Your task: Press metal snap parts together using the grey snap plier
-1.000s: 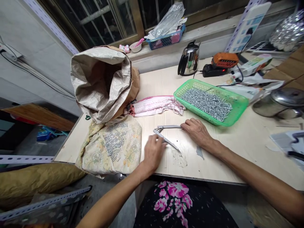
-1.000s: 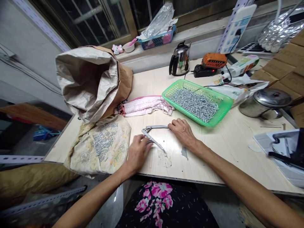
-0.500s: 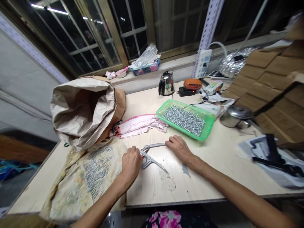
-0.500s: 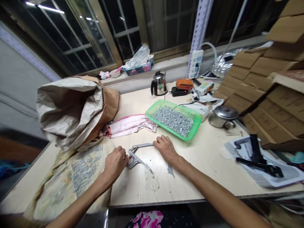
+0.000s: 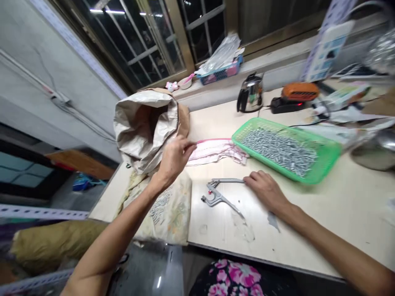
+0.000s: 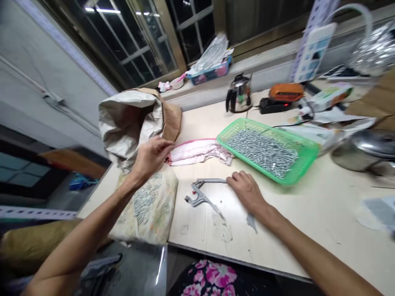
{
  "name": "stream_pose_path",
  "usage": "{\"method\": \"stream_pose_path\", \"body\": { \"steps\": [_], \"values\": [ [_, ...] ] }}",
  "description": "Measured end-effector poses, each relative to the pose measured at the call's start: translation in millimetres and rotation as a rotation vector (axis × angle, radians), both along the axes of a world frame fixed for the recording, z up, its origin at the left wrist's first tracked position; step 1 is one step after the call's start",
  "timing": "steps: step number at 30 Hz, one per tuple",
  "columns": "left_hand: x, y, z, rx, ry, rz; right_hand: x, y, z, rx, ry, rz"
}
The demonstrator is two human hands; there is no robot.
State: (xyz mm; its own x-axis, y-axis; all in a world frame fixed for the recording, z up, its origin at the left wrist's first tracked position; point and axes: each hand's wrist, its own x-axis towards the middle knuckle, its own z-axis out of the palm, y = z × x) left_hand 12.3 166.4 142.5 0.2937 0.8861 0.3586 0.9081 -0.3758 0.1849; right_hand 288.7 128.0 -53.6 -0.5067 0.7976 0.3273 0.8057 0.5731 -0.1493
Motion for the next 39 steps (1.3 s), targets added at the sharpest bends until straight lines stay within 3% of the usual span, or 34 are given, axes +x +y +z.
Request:
{"method": "stream_pose_path", "body": {
  "steps": [3,5,8,11,18,21,24,26,30,34,39],
  "values": [
    [-69,-16,-45.5,-0.312,0.259,0.250,1,1,-5.1,-0.004,-0.002,0.017],
    [-102,-30,-74.6,-0.445,0.365,0.341,1,0,-6.3,-0.005,-0.003,0.017],
    [-123,-47,-106.6,-0.493,0.381,0.337,0,-2,-7.5,0.000,-0.006,0.011],
    [-124,-54,-122.9,-0.473,0.386,0.330,0,-2,-9.5,0.010,-0.020,0.005],
    [-117,-57,-126.1,-0.393,0.352,0.320,-5,-5,1.8,0.050,-0.049,-0.041],
    [-100,-69,-120.6,-0.300,0.079,0.296,-20,-17,18.8,0.107,-0.041,-0.079],
    [-67,-84,-116.5,-0.308,-0.302,0.235,-42,-32,30.8,0.034,-0.019,0.029],
    [-44,-91,-117.1,-0.339,-0.434,0.173,-55,-41,30.9,-0.045,-0.027,0.075],
    [-16,-99,-127.7,-0.387,-0.514,0.120,-65,-52,17.4,-0.082,-0.059,0.097],
    [-11,-109,-141.9,-0.440,-0.565,0.147,-59,-59,11.1,0.076,-0.074,0.163],
    [-7,-123,-152.7,-0.452,-0.616,0.162,-56,-60,20.4,0.266,-0.073,0.247]
  ]
}}
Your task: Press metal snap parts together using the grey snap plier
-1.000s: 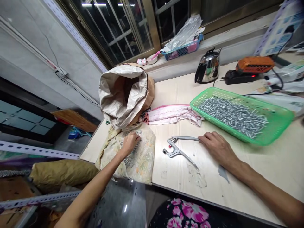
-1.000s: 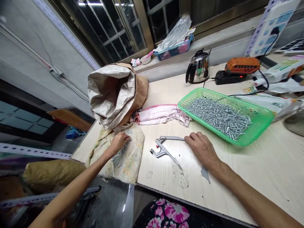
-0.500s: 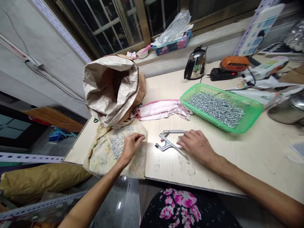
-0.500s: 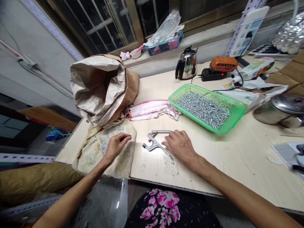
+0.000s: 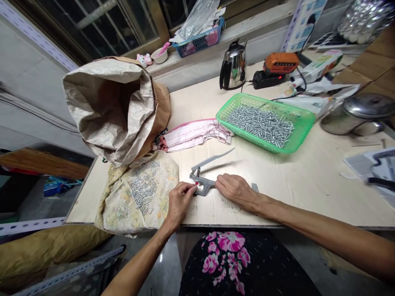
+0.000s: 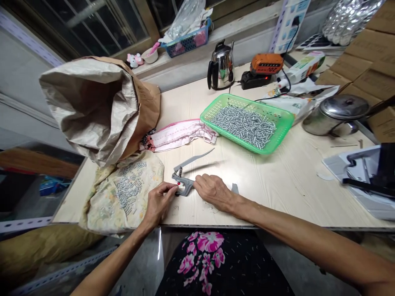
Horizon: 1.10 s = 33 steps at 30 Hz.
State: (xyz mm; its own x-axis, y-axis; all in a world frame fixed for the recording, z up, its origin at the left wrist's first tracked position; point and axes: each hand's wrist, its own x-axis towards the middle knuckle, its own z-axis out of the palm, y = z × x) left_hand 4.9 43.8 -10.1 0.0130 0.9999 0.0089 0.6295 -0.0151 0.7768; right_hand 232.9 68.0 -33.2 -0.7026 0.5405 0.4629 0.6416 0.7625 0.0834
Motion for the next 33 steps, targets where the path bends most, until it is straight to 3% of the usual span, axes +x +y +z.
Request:
{"method": "stream_pose_path", "body": {
  "steps": [14,22,26,33],
  "values": [
    [1,1,2.0,0.043,0.090,-0.030,1,5,1.2,-0.007,-0.028,0.038],
    [3,4,-4.0,-0.131,0.020,0.105,3,10,-2.7,-0.018,0.000,0.049],
    [2,1,-5.1,-0.154,0.057,0.081,3,9,-6.2,-0.131,-0.034,0.067],
    [-1,-8,-3.9,-0.344,0.073,0.084,7,7,1.9,-0.509,-0.048,0.026]
  ]
}}
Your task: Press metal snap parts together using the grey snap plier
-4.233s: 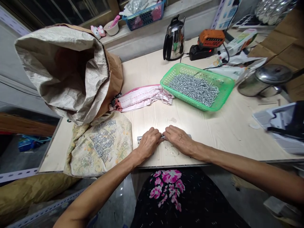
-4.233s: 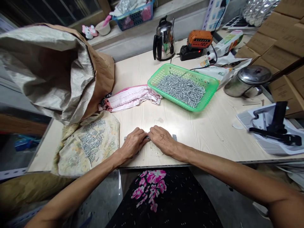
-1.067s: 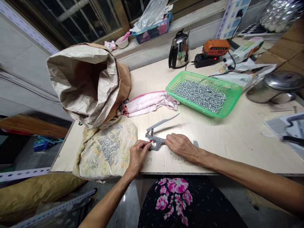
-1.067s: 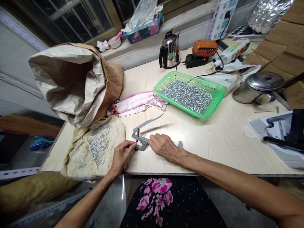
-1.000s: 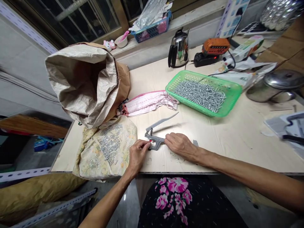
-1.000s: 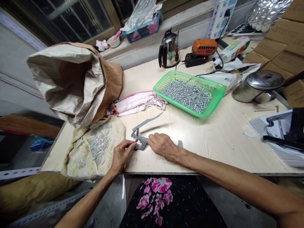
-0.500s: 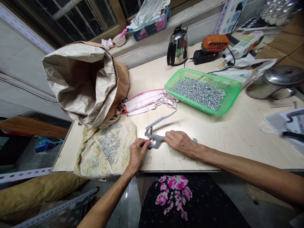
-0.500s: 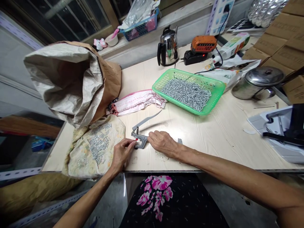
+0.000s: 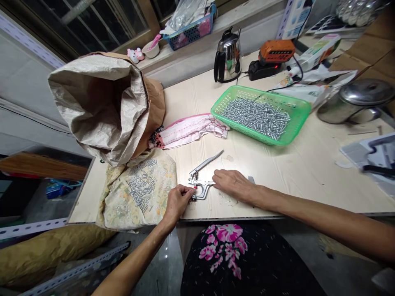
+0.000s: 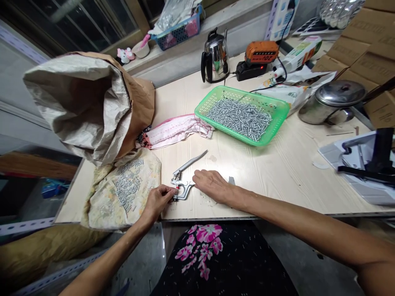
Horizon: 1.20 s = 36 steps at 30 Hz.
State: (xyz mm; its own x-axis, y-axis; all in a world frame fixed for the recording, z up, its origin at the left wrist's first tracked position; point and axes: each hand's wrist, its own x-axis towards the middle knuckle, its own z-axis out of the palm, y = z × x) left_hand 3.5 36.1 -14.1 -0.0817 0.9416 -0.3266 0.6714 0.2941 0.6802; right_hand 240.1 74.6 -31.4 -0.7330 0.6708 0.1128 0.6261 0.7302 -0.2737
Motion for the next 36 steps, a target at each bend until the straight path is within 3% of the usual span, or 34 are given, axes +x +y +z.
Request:
{"method": "stream_pose_path", "body": {
  "steps": [7,14,16,18,20,23,26,28,31,36],
  "values": [
    [0,-2,1.5,-0.064,-0.025,0.028,15,27,10.8,-0.050,-0.014,-0.074],
    [-2,-3,1.6,-0.080,0.042,-0.003,11,24,19.1,-0.063,-0.059,-0.102],
    [-2,-8,3.3,-0.028,0.120,-0.042,11,22,22.0,-0.051,-0.056,-0.114],
    [2,-12,6.1,0.129,0.224,-0.088,10,20,23.4,-0.046,-0.047,-0.099],
    [11,-12,8.7,0.337,0.298,-0.187,9,17,23.1,-0.043,-0.031,-0.078],
    [31,1,9.8,0.538,0.340,-0.479,8,13,20.1,-0.044,-0.006,-0.088],
    [47,27,8.8,0.539,0.344,-0.770,11,10,17.5,-0.072,0.038,-0.083],
    [51,44,9.5,0.470,0.335,-0.882,17,8,17.6,-0.088,0.056,-0.101],
    [54,54,13.3,0.403,0.363,-0.955,25,6,18.5,-0.086,0.025,-0.159],
    [59,43,15.0,0.386,0.393,-0.947,22,-3,9.1,-0.027,-0.003,-0.102]
  ]
}}
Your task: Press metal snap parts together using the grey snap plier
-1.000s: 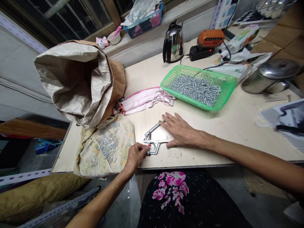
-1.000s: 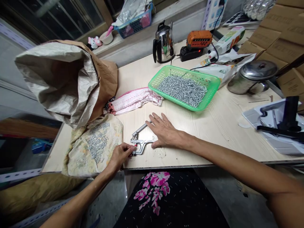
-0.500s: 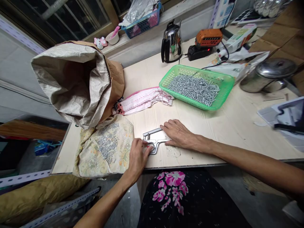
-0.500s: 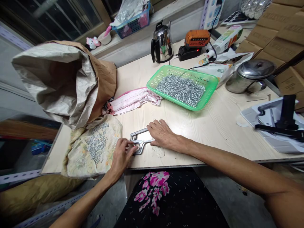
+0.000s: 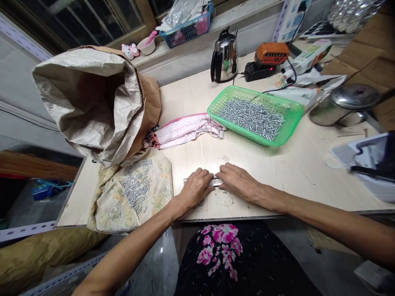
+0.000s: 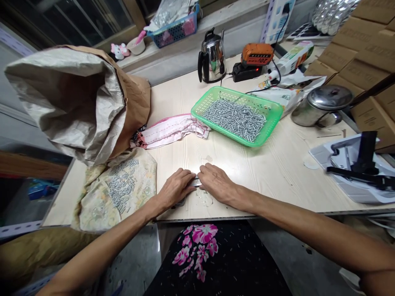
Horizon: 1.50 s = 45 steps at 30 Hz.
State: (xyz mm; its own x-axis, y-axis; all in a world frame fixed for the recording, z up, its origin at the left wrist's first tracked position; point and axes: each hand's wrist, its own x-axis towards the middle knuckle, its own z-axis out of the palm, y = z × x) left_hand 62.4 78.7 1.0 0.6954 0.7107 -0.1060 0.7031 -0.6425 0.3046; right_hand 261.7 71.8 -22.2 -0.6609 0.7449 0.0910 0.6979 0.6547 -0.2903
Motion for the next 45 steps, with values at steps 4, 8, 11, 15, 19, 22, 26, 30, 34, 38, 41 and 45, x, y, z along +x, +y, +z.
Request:
{"method": "stream_pose_path", "body": {
  "steps": [4,8,11,15,19,22,26,30,34,38,41,45],
  "values": [
    [1,-9,-5.0,0.005,-0.045,0.061,-7,-5,-7.8,0.019,-0.002,0.018],
    [0,-23,-12.5,0.112,-0.075,0.149,1,5,1.4,-0.006,0.021,-0.002],
    [3,-44,-19.9,0.243,-0.151,0.194,14,20,8.6,-0.076,0.010,0.033],
    [11,-65,-28.1,0.246,-0.205,0.171,19,36,-0.2,-0.034,0.001,0.008],
    [21,-69,-31.6,0.212,-0.222,0.155,12,53,-12.7,0.113,-0.003,-0.032],
    [21,-71,-27.3,0.208,-0.239,0.132,9,62,-10.1,0.147,-0.027,-0.037],
    [-1,-72,-10.4,0.277,-0.225,0.291,8,48,3.2,0.162,-0.062,-0.038],
    [-34,-54,8.2,0.240,0.110,0.628,0,12,12.1,0.109,0.034,-0.017],
    [-45,-25,17.1,-0.183,0.312,0.692,-12,-16,3.5,0.052,0.100,0.039],
    [-50,-13,19.9,-0.417,0.376,0.673,-16,-18,-14.0,0.041,0.097,0.027],
    [-64,-12,25.9,-0.375,0.403,0.660,-13,-11,-18.9,0.035,0.066,-0.057],
    [-57,6,58.3,-0.083,0.126,0.617,-11,-5,-14.6,-0.023,0.019,-0.078]
  ]
}}
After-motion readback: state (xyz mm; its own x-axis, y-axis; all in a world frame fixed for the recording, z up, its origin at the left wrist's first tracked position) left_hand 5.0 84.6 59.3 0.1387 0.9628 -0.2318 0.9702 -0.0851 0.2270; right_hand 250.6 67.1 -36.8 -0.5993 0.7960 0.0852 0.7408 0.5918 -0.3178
